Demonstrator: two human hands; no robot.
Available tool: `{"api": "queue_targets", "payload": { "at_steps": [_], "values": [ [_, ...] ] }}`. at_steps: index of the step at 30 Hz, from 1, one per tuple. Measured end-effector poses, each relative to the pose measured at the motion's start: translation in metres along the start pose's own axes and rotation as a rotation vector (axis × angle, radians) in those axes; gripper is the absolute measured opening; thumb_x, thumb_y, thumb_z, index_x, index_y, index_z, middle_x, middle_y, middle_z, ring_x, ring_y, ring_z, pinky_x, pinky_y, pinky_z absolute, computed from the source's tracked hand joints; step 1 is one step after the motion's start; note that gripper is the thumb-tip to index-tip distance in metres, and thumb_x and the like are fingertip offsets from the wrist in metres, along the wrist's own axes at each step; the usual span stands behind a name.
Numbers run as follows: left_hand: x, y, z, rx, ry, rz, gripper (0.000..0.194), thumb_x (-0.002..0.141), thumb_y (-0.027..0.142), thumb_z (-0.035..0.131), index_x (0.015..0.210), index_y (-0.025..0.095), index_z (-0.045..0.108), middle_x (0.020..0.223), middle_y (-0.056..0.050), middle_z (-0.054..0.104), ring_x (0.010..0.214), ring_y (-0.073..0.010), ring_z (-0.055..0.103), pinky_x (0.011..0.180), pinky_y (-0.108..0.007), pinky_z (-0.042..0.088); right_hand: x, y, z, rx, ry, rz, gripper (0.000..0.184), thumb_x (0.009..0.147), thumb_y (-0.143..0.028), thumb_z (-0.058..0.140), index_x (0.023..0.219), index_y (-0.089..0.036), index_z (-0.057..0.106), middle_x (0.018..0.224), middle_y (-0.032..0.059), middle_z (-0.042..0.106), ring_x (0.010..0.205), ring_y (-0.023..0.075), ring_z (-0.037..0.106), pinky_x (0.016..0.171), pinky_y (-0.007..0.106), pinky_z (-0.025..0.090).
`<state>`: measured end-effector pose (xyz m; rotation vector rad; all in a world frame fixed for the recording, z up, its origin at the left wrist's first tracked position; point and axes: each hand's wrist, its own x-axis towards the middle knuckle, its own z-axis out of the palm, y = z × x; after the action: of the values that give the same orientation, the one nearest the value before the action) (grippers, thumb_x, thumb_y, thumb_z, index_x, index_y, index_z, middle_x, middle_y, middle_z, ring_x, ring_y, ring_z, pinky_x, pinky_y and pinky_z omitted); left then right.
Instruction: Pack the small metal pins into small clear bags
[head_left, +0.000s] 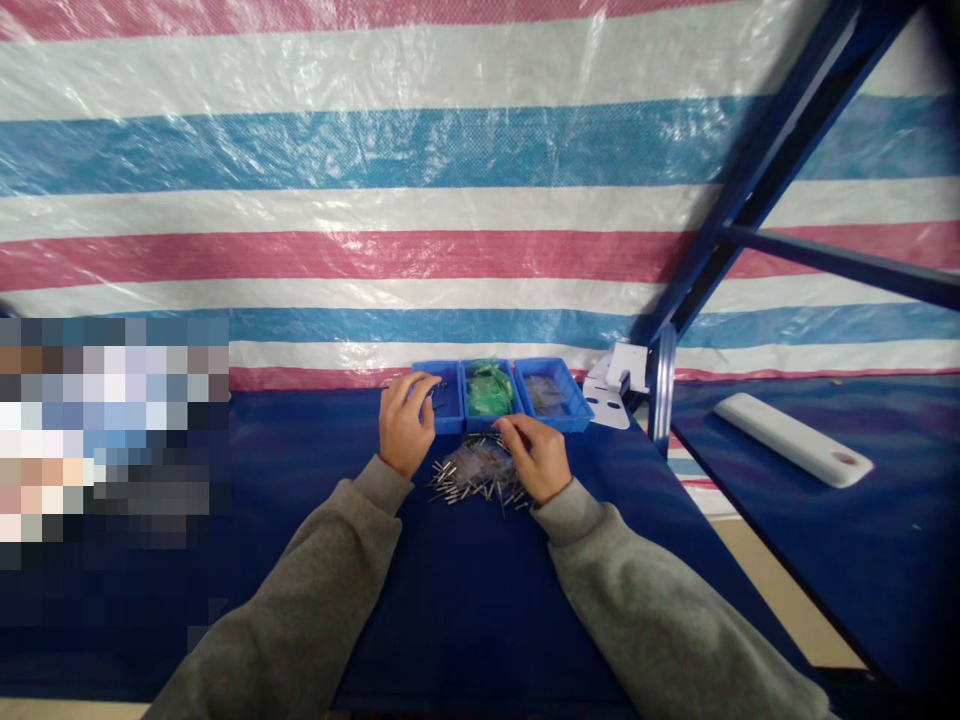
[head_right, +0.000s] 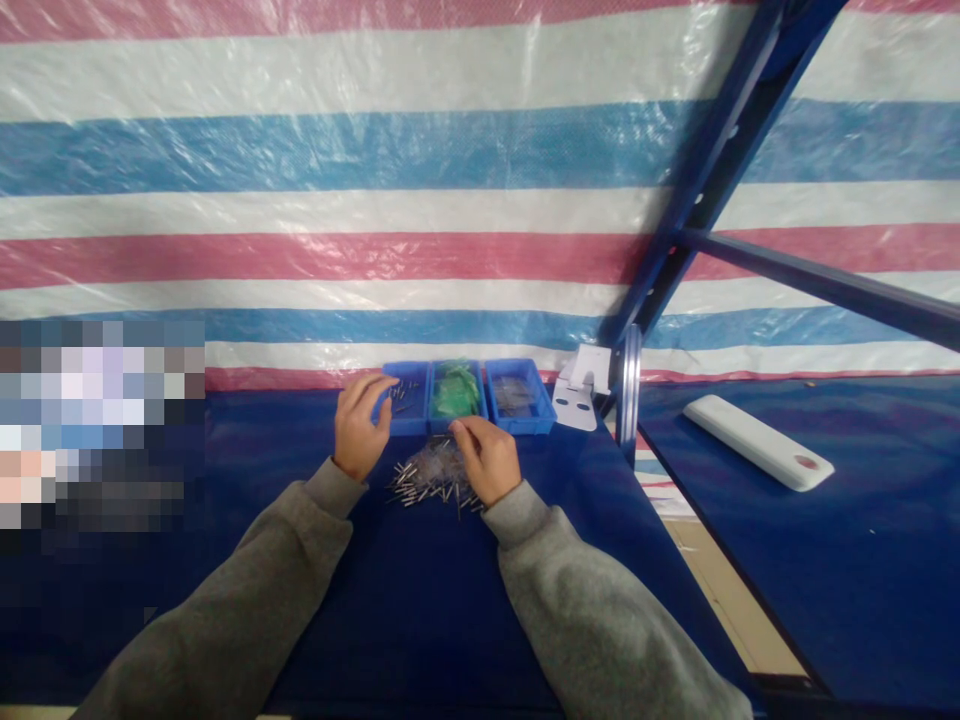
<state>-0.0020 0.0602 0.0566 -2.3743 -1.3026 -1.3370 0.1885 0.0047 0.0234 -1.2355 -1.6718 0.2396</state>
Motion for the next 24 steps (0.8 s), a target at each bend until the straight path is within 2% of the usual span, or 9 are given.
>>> {"api": "queue_targets", "payload": {
  "at_steps": [4, 7, 10, 14, 18, 24],
  "values": [
    [-0.019, 0.003, 0.007, -0.117, -0.172, 0.066, 0.022, 0.084, 0.016, 0.044, 0.099, 0.019, 0.058, 0.091, -0.003, 0.063, 0.081, -0.0131, 0.059, 0.080, -0.025, 0.045, 0.000, 0.005, 0.003, -0.029, -0.059, -0.020, 0.024, 0.087, -0.030, 0.043, 0.081, -0.018, 0.062, 0.074, 0.0031, 0.062, 0.065, 0.0134, 0.055, 0.063, 0.024, 0.040],
    [-0.027, 0.004, 0.013, -0.100, -0.259, 0.048, 0.020, 0.083, 0.019, 0.045, 0.097, 0.019, 0.058, 0.085, -0.002, 0.064, 0.068, -0.0113, 0.058, 0.071, -0.023, 0.046, -0.001, 0.010, 0.008, -0.092, -0.160, -0.036, 0.017, 0.084, -0.028, 0.049, 0.082, -0.019, 0.063, 0.076, 0.0026, 0.061, 0.066, 0.0131, 0.055, 0.062, 0.024, 0.041],
    [-0.029, 0.003, 0.017, -0.029, -0.316, 0.023, 0.017, 0.082, 0.022, 0.047, 0.092, 0.020, 0.060, 0.083, -0.002, 0.065, 0.070, -0.0124, 0.059, 0.068, -0.023, 0.045, -0.002, 0.013, 0.012, -0.165, -0.255, -0.046, 0.013, 0.080, -0.027, 0.054, 0.087, -0.021, 0.064, 0.081, 0.0023, 0.060, 0.066, 0.0122, 0.055, 0.061, 0.023, 0.041],
    [-0.030, 0.003, 0.016, 0.092, -0.423, 0.057, 0.018, 0.082, 0.027, 0.047, 0.078, 0.020, 0.063, 0.074, -0.003, 0.065, 0.071, -0.0147, 0.060, 0.065, -0.024, 0.042, -0.004, 0.012, 0.012, -0.206, -0.323, -0.059, 0.014, 0.078, -0.025, 0.057, 0.089, -0.023, 0.064, 0.086, 0.0023, 0.059, 0.071, 0.0132, 0.056, 0.065, 0.024, 0.042],
    [-0.031, 0.004, 0.015, 0.153, -0.465, 0.052, 0.022, 0.083, 0.029, 0.046, 0.073, 0.019, 0.063, 0.067, -0.003, 0.064, 0.065, -0.0145, 0.059, 0.060, -0.023, 0.040, -0.005, 0.010, 0.010, -0.228, -0.405, -0.097, 0.016, 0.073, -0.020, 0.059, 0.088, -0.023, 0.064, 0.089, 0.0023, 0.059, 0.076, 0.0144, 0.057, 0.067, 0.024, 0.043],
    [-0.031, 0.005, 0.015, 0.120, -0.494, 0.056, 0.020, 0.082, 0.031, 0.049, 0.079, 0.020, 0.065, 0.073, -0.003, 0.065, 0.067, -0.0142, 0.059, 0.061, -0.023, 0.040, -0.005, 0.008, 0.011, -0.287, -0.357, -0.053, 0.011, 0.073, -0.016, 0.056, 0.080, -0.022, 0.061, 0.082, 0.0016, 0.058, 0.071, 0.0135, 0.056, 0.064, 0.023, 0.040]
  ]
}}
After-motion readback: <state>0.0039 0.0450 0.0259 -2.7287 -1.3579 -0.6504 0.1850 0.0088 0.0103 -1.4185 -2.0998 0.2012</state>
